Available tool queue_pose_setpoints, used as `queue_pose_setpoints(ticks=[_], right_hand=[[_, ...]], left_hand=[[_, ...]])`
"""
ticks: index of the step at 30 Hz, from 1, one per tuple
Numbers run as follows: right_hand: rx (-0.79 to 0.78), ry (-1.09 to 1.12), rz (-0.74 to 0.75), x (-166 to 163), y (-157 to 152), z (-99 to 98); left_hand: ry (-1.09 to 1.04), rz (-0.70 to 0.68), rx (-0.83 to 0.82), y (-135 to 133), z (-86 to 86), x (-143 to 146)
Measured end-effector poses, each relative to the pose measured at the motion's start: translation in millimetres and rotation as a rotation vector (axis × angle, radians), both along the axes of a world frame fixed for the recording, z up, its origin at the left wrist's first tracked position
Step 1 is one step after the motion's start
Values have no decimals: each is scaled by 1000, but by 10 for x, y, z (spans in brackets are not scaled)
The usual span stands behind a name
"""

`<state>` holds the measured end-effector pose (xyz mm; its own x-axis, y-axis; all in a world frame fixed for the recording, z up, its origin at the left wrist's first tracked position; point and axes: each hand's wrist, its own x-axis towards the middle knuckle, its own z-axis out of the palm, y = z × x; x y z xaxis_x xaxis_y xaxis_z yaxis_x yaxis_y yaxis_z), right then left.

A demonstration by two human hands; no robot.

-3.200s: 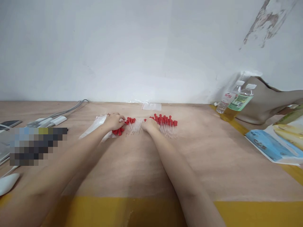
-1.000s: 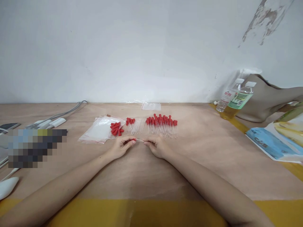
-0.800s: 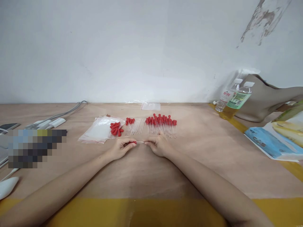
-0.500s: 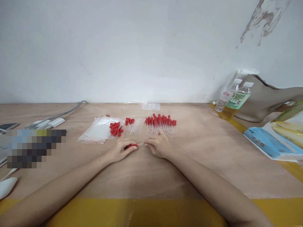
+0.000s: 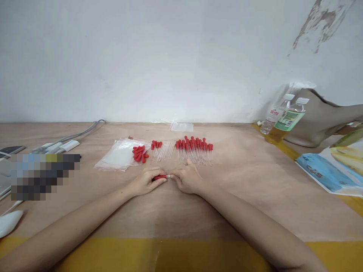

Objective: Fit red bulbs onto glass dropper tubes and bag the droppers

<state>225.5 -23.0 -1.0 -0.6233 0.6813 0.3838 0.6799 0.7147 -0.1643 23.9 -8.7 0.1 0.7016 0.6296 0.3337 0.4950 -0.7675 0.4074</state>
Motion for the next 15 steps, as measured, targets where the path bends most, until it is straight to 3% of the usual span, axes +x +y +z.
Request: queue_pose_setpoints(ticks=[6,12,15], right_hand=[[16,-45,-63,24,29,135],[-183,228,-411,123,323,250],[-223,334,-577,60,554,252]], left_hand=[[-54,51,50,77,4,-15],[-89,374,337,208,-8,-203],[-42,554,402,267,-33,-279]])
